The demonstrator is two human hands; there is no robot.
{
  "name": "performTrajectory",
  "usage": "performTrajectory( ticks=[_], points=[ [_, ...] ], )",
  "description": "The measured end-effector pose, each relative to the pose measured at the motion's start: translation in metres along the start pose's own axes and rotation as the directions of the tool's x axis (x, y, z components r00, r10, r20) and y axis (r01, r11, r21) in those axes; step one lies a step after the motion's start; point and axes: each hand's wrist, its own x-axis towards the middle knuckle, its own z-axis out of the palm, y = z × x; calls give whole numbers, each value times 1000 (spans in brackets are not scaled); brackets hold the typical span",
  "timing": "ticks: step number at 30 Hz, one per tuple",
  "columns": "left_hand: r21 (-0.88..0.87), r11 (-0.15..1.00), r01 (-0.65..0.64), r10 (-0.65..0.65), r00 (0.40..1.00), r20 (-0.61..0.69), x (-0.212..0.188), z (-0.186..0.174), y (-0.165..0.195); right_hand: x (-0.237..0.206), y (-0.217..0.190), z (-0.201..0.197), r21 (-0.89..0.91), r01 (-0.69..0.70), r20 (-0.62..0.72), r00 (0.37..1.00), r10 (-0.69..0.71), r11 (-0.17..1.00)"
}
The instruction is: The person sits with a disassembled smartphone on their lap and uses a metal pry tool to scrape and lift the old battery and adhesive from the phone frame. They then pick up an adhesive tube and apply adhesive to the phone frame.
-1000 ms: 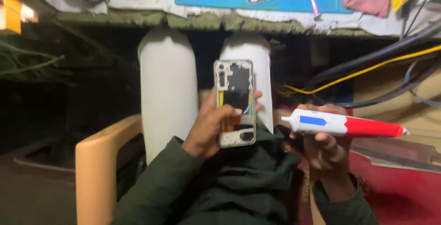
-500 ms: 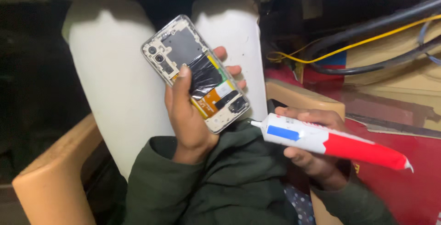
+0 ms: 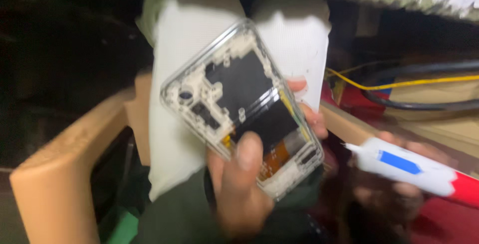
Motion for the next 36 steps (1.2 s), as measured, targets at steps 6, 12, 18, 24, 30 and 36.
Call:
performTrajectory(
  ticks=[6,12,18,24,30,36],
  points=[
    [-132,991,-4,1,1000,-27,1,-2,-13,-3,-12,-16,-313,-138,54,985,163,940],
    [64,998,8,-1,995,-104,20,-20,-24,2,-65,25,-60,-343,475,816,329,937],
    [207,978,-22,52,989,-138,27,-26,-32,-5,-75,78,-204,-227,404,867,293,952],
    [112,993,-43,58,990,-131,26,-29,-43,3,-57,87,85,-233,220,953,210,969],
    [-62,998,5,-6,1000,-15,19,-40,-45,4,-51,86,13,-283,448,859,248,959],
    [-75,997,24,-19,997,77,12,-33,-45,23,-58,79,237,-507,617,737,274,829]
  ],
)
